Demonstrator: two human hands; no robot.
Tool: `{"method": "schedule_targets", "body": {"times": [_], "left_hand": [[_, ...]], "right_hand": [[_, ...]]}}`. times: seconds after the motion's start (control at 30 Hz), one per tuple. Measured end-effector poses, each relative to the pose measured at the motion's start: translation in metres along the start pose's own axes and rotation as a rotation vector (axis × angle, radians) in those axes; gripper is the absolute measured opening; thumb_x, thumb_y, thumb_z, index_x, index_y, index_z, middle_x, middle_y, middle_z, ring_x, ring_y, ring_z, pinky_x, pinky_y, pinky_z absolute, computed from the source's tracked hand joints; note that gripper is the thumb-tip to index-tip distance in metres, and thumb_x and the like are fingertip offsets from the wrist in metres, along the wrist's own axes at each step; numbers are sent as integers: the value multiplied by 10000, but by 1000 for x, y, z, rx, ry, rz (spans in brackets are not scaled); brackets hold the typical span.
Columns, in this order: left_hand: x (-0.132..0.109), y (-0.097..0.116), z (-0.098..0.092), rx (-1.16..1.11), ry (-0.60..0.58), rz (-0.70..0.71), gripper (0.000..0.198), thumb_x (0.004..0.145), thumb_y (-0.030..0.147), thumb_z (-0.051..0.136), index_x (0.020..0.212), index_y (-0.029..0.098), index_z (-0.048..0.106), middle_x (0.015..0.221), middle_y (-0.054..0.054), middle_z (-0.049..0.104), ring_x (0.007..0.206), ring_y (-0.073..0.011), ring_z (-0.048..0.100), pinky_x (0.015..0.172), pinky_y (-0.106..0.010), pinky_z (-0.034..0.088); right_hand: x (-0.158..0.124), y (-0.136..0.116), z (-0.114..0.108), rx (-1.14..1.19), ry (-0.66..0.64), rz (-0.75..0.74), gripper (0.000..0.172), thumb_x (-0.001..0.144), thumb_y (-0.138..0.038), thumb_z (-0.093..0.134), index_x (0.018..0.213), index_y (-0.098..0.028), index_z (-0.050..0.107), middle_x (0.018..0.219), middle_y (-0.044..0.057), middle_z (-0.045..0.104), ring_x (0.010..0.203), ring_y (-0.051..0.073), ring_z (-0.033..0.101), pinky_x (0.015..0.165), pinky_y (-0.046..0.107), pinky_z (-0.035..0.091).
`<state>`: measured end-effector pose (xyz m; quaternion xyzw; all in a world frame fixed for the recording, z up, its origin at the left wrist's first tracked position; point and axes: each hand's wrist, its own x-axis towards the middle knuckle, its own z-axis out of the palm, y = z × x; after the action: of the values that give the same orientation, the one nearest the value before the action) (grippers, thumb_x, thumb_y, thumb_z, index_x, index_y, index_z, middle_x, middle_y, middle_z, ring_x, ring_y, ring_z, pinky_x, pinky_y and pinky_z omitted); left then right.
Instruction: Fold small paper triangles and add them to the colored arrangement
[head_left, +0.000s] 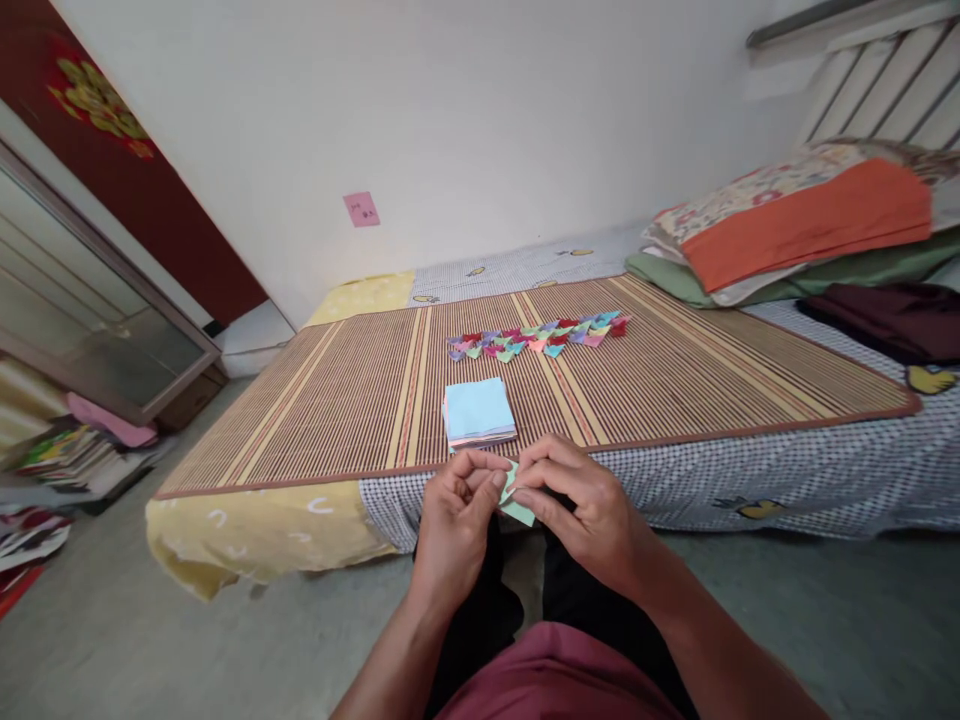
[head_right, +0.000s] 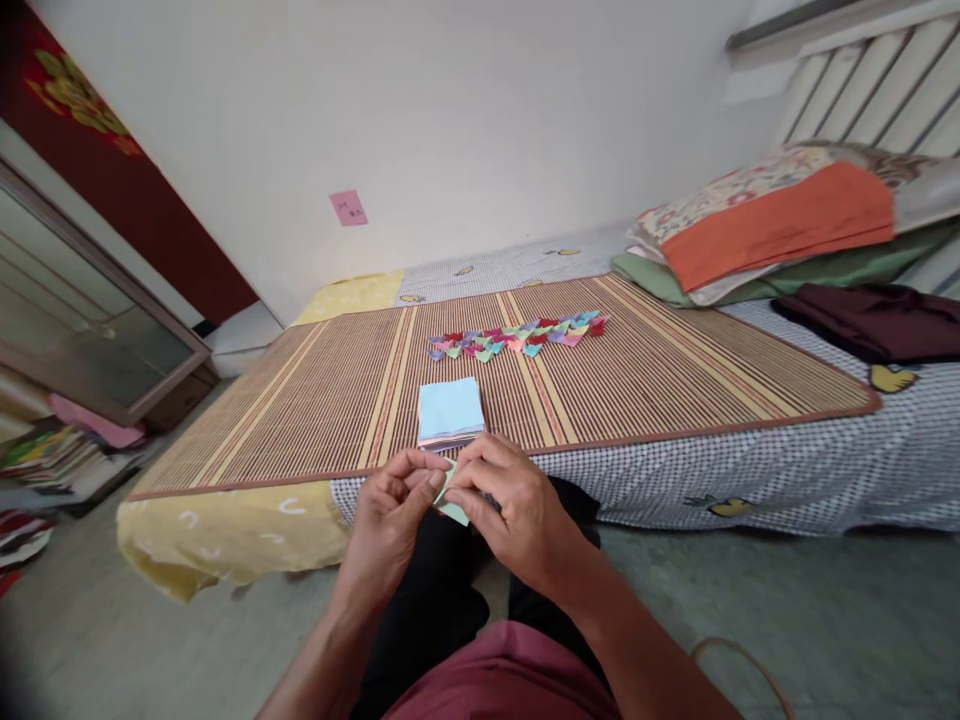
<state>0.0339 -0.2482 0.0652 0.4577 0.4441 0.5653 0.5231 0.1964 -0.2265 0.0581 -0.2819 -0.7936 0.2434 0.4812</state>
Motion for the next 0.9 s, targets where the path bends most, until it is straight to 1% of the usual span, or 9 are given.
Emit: {"method": "schedule_targets", "body": {"times": [0.13,0.27,0.37,0.47,0.6,0.73,0.9], "left_hand": [[-4,7,-2,95,-36,17,250,846,409,740,882,167,689,643,21,592,583,-105,489,574,-209,382],[-8,13,-3,183,-56,43,248,875,416,700,899,170,697,620,24,570,550,-107,452,536,-211,345],[-9,13,-4,168,-115,42,238,861,404,731,924,177,691,685,-1,643,588,-121,510,569,-217,379],[-9,12,-5,168,-143,55,222,890,393,707,941,178,689,755,-26,681,659,-136,546,617,-225,404],[-10,11,-7,255,-147,91,215,934,385,654,956,176,697,719,-10,638,634,-124,487,593,-222,369],[-11,10,-9,328,-141,126,219,961,376,617,980,176,706,736,-11,633,653,-128,507,607,-226,381],[-10,4,-8,299,-120,109,208,956,366,627,945,171,696,724,-11,650,636,-119,515,589,-218,379]], "right_hand": [[1,-1,0,8,14,33,164,970,-125,581,829,-196,627,905,32,589,897,177,596,811,319,477],[2,-2,2,28,43,49,164,966,-145,583,816,-203,613,879,27,579,852,173,594,769,308,480],[3,-1,3,26,63,42,151,957,-154,593,818,-208,618,858,24,594,840,180,600,753,312,484],[3,0,3,16,66,47,141,949,-156,605,819,-208,623,848,21,600,835,182,600,757,318,479],[1,0,1,22,47,81,139,947,-160,616,816,-207,623,847,17,596,830,177,597,763,316,472],[2,-1,1,44,39,109,139,942,-166,636,809,-203,618,846,10,603,822,167,602,753,301,463],[3,0,4,82,57,129,135,928,-149,652,814,-203,604,837,1,601,811,156,603,744,283,457]]}}
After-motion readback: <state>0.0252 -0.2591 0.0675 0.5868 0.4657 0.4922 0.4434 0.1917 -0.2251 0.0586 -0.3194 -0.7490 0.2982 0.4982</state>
